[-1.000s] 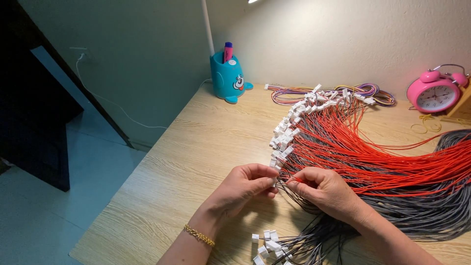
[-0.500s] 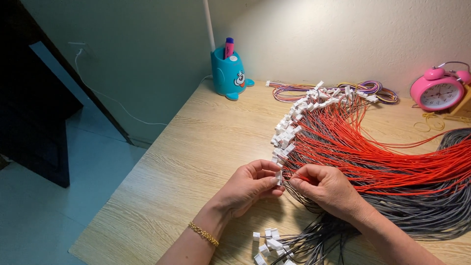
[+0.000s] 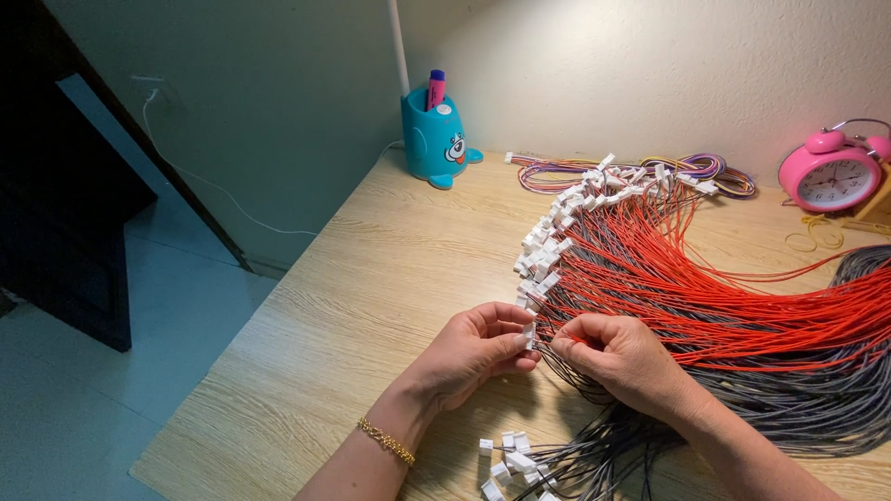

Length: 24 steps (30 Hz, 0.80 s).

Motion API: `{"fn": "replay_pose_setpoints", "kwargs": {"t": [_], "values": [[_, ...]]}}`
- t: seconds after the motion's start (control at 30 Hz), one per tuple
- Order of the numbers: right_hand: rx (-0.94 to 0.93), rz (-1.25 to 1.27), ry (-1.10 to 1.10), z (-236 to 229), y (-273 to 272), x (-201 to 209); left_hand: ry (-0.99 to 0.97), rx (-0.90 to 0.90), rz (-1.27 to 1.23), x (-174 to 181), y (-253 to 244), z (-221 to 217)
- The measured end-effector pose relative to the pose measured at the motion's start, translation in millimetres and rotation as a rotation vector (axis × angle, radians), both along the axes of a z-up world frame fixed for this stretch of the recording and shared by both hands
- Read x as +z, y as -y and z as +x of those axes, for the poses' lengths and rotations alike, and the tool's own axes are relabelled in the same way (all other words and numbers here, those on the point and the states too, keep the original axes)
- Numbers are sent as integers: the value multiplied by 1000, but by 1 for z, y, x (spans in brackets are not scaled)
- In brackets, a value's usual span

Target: The person repeatedly picks up white plastic connectors and red or gray wires, then inserts the wire ends into the connectors one at a time. The completed units are placed on the table as the process continues.

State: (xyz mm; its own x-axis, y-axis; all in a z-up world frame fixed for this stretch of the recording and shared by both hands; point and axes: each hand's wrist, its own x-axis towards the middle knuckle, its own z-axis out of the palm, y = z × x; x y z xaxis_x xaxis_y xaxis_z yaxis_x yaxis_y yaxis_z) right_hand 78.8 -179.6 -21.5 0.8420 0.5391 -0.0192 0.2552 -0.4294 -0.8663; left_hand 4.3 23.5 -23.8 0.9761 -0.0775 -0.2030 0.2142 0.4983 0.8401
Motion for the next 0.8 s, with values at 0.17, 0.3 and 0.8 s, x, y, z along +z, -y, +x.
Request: {"fn": "replay_pose_setpoints", "kwargs": {"t": [0.17,0.3,0.8], "values": [[11,37,-33,0,1,2,-8,4,6,2,0,0],[23,52,-47,-3,1,7,-16,6,11,4,-1,0],[45,-55,54,-2,0,7,-5,-8,0,1,-2,0]]}}
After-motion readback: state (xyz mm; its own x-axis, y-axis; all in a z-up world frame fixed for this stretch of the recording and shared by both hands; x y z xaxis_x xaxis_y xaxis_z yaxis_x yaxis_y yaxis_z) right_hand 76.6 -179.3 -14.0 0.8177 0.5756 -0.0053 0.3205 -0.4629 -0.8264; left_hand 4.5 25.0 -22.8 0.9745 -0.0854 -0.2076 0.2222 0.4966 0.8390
